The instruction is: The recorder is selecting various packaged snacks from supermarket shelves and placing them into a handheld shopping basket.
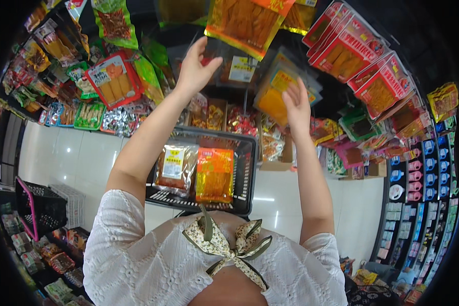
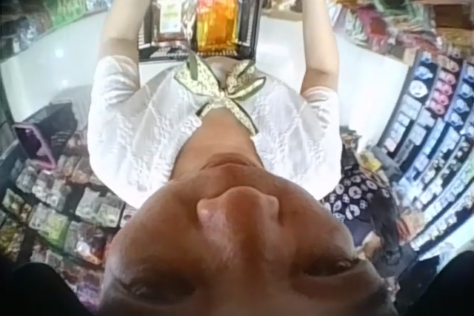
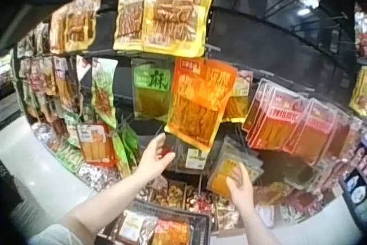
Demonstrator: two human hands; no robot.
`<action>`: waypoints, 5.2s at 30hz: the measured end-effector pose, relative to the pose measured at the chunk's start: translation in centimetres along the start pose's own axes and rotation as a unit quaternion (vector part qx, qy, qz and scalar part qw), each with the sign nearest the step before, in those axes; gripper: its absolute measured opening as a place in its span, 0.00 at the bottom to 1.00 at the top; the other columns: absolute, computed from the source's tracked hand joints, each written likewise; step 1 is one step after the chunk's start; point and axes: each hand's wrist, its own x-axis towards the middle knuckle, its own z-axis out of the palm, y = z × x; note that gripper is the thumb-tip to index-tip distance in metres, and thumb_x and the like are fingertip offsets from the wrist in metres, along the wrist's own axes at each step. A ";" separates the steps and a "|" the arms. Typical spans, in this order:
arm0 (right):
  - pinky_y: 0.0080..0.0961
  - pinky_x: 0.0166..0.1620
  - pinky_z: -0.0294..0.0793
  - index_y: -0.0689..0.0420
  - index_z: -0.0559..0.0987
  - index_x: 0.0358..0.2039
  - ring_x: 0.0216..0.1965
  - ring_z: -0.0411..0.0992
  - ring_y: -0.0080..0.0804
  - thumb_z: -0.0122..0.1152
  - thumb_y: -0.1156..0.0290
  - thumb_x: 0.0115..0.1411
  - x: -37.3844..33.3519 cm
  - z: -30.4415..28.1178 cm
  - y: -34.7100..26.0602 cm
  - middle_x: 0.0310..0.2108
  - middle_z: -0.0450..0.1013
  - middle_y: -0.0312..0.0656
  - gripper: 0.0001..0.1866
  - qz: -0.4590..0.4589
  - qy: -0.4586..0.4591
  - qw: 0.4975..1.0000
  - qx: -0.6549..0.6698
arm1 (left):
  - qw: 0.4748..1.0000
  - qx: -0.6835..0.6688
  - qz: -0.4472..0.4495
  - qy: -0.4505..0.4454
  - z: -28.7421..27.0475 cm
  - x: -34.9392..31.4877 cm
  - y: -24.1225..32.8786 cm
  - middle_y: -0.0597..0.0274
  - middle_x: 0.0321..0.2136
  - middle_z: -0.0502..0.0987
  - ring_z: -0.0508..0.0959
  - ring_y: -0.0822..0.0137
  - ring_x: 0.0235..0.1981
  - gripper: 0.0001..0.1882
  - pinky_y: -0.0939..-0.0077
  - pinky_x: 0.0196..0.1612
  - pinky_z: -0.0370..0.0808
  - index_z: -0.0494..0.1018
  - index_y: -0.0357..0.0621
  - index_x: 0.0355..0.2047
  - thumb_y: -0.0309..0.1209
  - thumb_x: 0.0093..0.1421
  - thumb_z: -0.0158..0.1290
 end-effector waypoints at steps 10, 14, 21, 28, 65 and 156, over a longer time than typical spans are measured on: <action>0.23 0.47 0.63 0.60 0.56 0.53 0.46 0.63 0.27 0.59 0.71 0.50 10.7 6.2 -6.4 0.46 0.64 0.41 0.32 -0.098 -0.086 0.983 0.130 | 0.966 -0.162 -0.172 -0.102 -0.3 9.0 3.2 0.53 0.44 0.69 0.68 0.65 0.45 0.35 0.73 0.48 0.63 0.57 0.34 0.52 0.37 0.48 0.58; 0.20 0.42 0.67 0.61 0.67 0.45 0.40 0.67 0.23 0.59 0.71 0.51 8.5 5.3 -8.8 0.40 0.69 0.37 0.21 -0.034 -0.105 0.978 0.179 | 0.912 -0.312 -0.182 -0.197 -1.8 6.1 5.9 0.60 0.38 0.73 0.72 0.70 0.38 0.22 0.76 0.42 0.68 0.68 0.36 0.43 0.32 0.49 0.58; 0.21 0.43 0.67 0.62 0.69 0.42 0.39 0.68 0.22 0.58 0.72 0.52 2.3 4.1 -12.8 0.38 0.70 0.38 0.17 -0.102 -0.060 0.974 0.192 | 0.933 -0.294 -0.082 -0.192 -3.4 2.2 10.6 0.63 0.34 0.73 0.71 0.73 0.35 0.20 0.77 0.40 0.68 0.69 0.37 0.40 0.32 0.48 0.59; 0.21 0.46 0.63 0.61 0.70 0.42 0.40 0.66 0.22 0.59 0.73 0.52 -3.3 4.2 -8.1 0.39 0.70 0.37 0.16 -0.093 -0.055 0.977 0.183 | 0.933 -0.262 -0.119 -0.218 -3.6 -3.3 8.3 0.65 0.32 0.74 0.71 0.75 0.34 0.17 0.79 0.38 0.68 0.70 0.37 0.38 0.31 0.48 0.58; 0.25 0.41 0.68 0.55 0.42 0.59 0.43 0.65 0.34 0.59 0.74 0.47 -26.5 4.4 13.3 0.47 0.61 0.54 0.44 0.251 0.016 0.960 -0.127 | 0.885 -0.054 -0.415 -0.205 -5.0 -33.8 -13.1 0.48 0.51 0.61 0.63 0.63 0.52 0.44 0.73 0.52 0.60 0.37 0.37 0.59 0.28 0.50 0.55; 0.18 0.42 0.66 0.60 0.67 0.45 0.39 0.68 0.21 0.49 0.75 0.57 -17.3 1.9 2.9 0.41 0.70 0.37 0.15 0.272 -0.321 0.881 0.215 | 0.898 -0.151 -0.408 -0.061 -3.1 -25.0 5.9 0.64 0.32 0.75 0.74 0.76 0.31 0.15 0.81 0.34 0.72 0.68 0.37 0.41 0.25 0.52 0.51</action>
